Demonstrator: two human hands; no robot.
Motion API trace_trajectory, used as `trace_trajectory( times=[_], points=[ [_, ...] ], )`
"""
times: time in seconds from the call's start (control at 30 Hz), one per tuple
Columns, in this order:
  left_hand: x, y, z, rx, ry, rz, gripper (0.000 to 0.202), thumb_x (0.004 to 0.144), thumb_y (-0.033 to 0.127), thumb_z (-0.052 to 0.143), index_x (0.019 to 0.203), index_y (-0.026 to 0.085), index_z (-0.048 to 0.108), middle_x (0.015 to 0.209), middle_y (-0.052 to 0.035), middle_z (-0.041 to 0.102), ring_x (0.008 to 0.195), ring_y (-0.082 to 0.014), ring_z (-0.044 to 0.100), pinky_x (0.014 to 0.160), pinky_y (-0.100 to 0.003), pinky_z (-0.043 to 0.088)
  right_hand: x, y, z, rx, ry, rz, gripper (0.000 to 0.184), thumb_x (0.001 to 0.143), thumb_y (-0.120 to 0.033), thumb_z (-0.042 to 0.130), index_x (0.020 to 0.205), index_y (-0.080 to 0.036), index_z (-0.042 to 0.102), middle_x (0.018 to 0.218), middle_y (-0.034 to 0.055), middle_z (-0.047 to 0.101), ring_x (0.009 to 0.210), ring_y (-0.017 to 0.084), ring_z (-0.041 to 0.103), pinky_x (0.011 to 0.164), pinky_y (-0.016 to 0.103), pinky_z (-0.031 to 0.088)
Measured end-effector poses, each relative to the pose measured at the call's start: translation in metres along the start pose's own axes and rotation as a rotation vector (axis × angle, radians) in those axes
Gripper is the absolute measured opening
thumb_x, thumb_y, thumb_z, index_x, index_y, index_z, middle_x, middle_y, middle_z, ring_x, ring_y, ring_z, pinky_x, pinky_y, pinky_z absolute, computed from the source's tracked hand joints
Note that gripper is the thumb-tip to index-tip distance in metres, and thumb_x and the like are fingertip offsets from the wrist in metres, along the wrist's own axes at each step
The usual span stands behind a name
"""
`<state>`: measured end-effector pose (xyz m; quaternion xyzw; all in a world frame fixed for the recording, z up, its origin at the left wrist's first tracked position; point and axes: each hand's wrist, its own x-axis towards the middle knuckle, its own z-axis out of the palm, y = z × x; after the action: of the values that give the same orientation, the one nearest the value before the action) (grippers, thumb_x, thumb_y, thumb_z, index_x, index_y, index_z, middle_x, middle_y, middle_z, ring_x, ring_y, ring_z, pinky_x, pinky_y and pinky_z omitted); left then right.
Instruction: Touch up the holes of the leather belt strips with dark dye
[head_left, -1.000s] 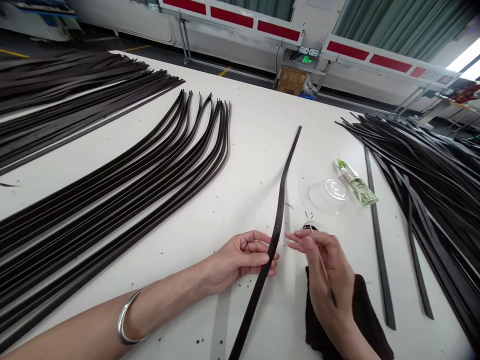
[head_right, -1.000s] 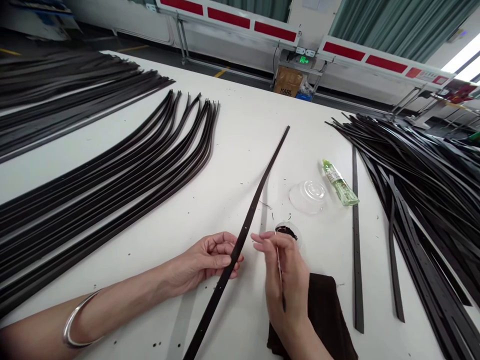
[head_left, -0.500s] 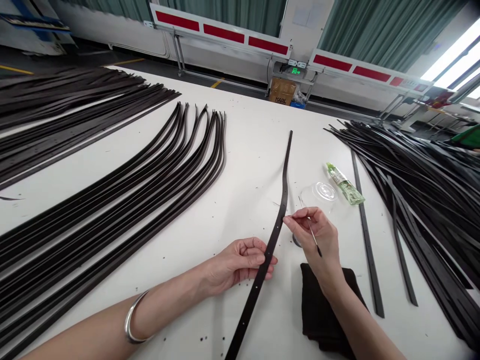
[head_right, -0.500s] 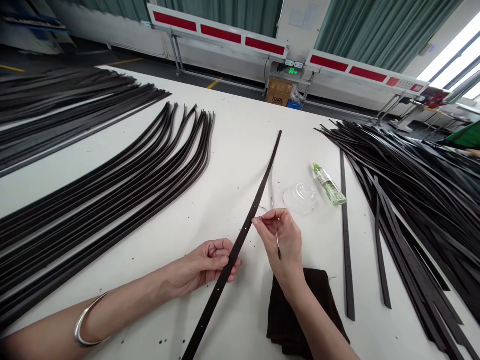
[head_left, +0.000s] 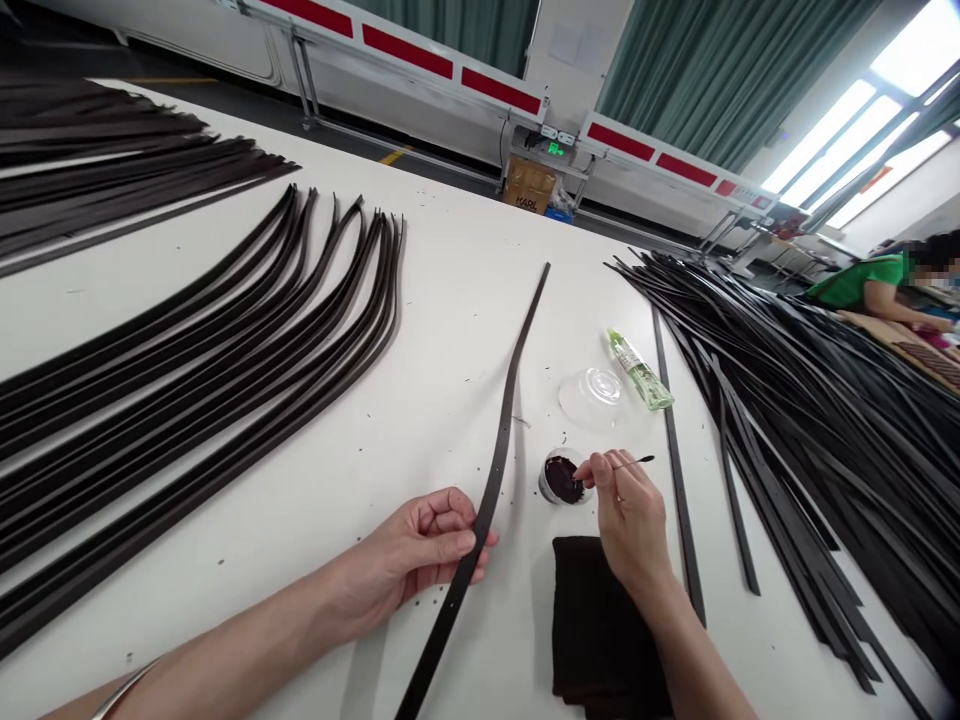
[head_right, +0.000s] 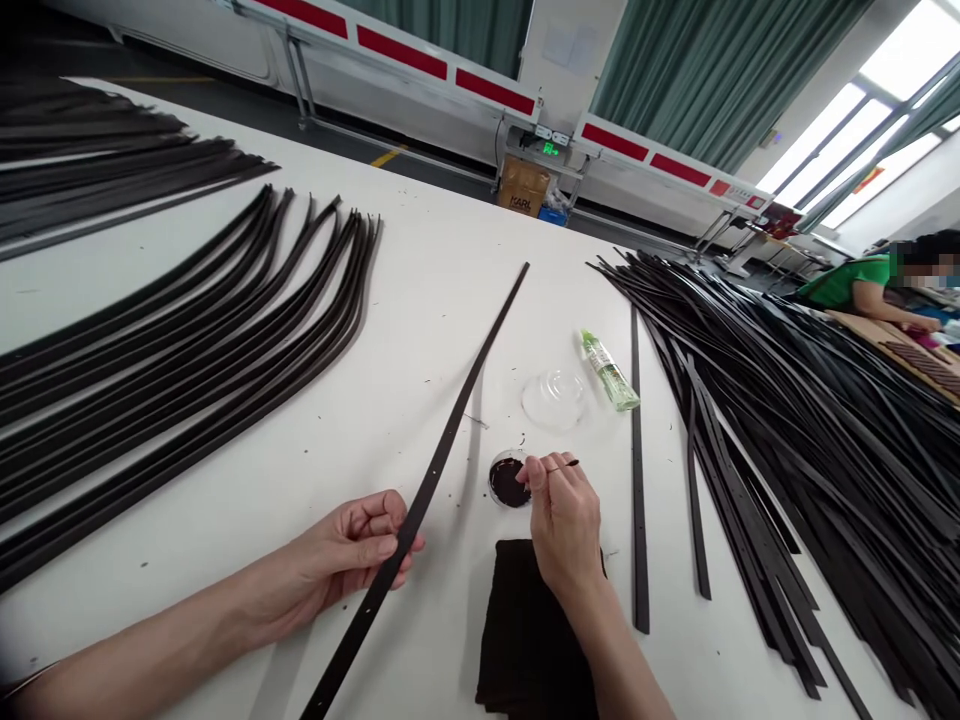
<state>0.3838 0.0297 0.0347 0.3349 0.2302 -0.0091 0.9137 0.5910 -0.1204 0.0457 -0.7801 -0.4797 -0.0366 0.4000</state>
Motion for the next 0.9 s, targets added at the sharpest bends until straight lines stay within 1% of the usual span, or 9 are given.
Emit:
trace_trajectory(
  times=[0.07, 0.13, 0.27, 0.53, 0.63, 0.7, 0.73, 0.83, 0.9],
  points=[
    [0.000, 0.000, 0.001, 0.000, 0.001, 0.007, 0.024, 0.076, 0.020, 0.080, 0.080, 0.019, 0.056, 0.080, -0.0011, 0.069, 0.071, -0.0122, 0.066, 0.071, -0.023, 0.053, -0.001, 0.002, 0.005, -0.045, -0.004, -0.064, 0.034, 0.101, -0.027, 0.037, 0.073, -0.021, 0.055, 0.067, 0.0015, 0.057, 0.070, 0.016, 0.050, 0.069, 0.031, 0.043],
    [0.001, 0.000, 0.001, 0.008, 0.005, 0.004, 0.024, 0.076, 0.021, 0.079, 0.079, 0.019, 0.056, 0.082, -0.0018, 0.069, 0.071, -0.0118, 0.066, 0.070, -0.022, 0.053, -0.001, 0.004, 0.008, -0.058, -0.014, -0.088, 0.033, 0.100, -0.025, 0.038, 0.072, -0.021, 0.053, 0.066, 0.0014, 0.057, 0.070, 0.016, 0.049, 0.068, 0.031, 0.042],
    [0.001, 0.001, 0.003, 0.026, 0.009, -0.001, 0.025, 0.076, 0.021, 0.079, 0.078, 0.018, 0.055, 0.087, -0.0041, 0.071, 0.072, -0.0115, 0.066, 0.071, -0.021, 0.053, -0.001, 0.005, 0.009, -0.074, -0.025, -0.105, 0.031, 0.100, -0.024, 0.040, 0.072, -0.021, 0.054, 0.067, 0.0012, 0.057, 0.070, 0.016, 0.048, 0.068, 0.030, 0.041],
    [0.001, 0.004, 0.003, 0.056, -0.018, -0.012, 0.023, 0.080, 0.023, 0.076, 0.079, 0.018, 0.053, 0.092, -0.0045, 0.071, 0.071, -0.0109, 0.066, 0.073, -0.022, 0.052, -0.001, 0.008, 0.011, -0.084, -0.040, -0.111, 0.029, 0.099, -0.023, 0.043, 0.073, -0.021, 0.055, 0.066, 0.0014, 0.057, 0.071, 0.017, 0.048, 0.065, 0.030, 0.040],
    [0.001, 0.003, 0.002, 0.053, -0.019, -0.008, 0.024, 0.080, 0.023, 0.076, 0.079, 0.018, 0.053, 0.093, -0.0047, 0.071, 0.071, -0.0109, 0.066, 0.072, -0.022, 0.052, -0.002, 0.005, 0.009, -0.074, -0.020, -0.101, 0.030, 0.100, -0.025, 0.041, 0.073, -0.021, 0.056, 0.066, 0.0013, 0.057, 0.070, 0.017, 0.050, 0.066, 0.031, 0.041],
    [0.000, 0.002, 0.002, 0.054, -0.015, -0.002, 0.024, 0.080, 0.023, 0.076, 0.080, 0.018, 0.053, 0.092, -0.0048, 0.071, 0.072, -0.0112, 0.066, 0.074, -0.023, 0.052, -0.003, 0.001, 0.004, -0.024, 0.023, -0.042, 0.033, 0.100, -0.028, 0.039, 0.074, -0.021, 0.057, 0.067, 0.0015, 0.058, 0.070, 0.017, 0.052, 0.068, 0.031, 0.043],
    [0.000, 0.002, 0.002, 0.053, -0.010, 0.001, 0.024, 0.079, 0.022, 0.077, 0.080, 0.018, 0.053, 0.091, -0.0048, 0.071, 0.073, -0.0116, 0.066, 0.074, -0.023, 0.052, -0.003, -0.003, 0.002, 0.024, 0.052, 0.019, 0.034, 0.100, -0.031, 0.038, 0.074, -0.021, 0.058, 0.069, 0.0019, 0.060, 0.071, 0.016, 0.053, 0.068, 0.031, 0.044],
    [0.000, 0.002, 0.002, 0.044, 0.006, 0.003, 0.025, 0.077, 0.021, 0.078, 0.080, 0.018, 0.054, 0.089, -0.0051, 0.071, 0.075, -0.0124, 0.066, 0.074, -0.024, 0.053, -0.004, -0.013, -0.006, 0.239, 0.120, 0.285, 0.039, 0.099, -0.041, 0.040, 0.074, -0.020, 0.062, 0.075, 0.0031, 0.062, 0.072, 0.016, 0.057, 0.069, 0.031, 0.046],
    [0.000, 0.002, 0.002, 0.036, 0.006, 0.008, 0.025, 0.077, 0.021, 0.079, 0.081, 0.018, 0.055, 0.090, -0.0055, 0.071, 0.073, -0.0122, 0.067, 0.072, -0.024, 0.053, -0.004, -0.019, -0.008, 0.389, 0.131, 0.413, 0.041, 0.097, -0.046, 0.043, 0.073, -0.019, 0.063, 0.075, 0.0035, 0.062, 0.072, 0.016, 0.058, 0.068, 0.030, 0.047]
  ],
)
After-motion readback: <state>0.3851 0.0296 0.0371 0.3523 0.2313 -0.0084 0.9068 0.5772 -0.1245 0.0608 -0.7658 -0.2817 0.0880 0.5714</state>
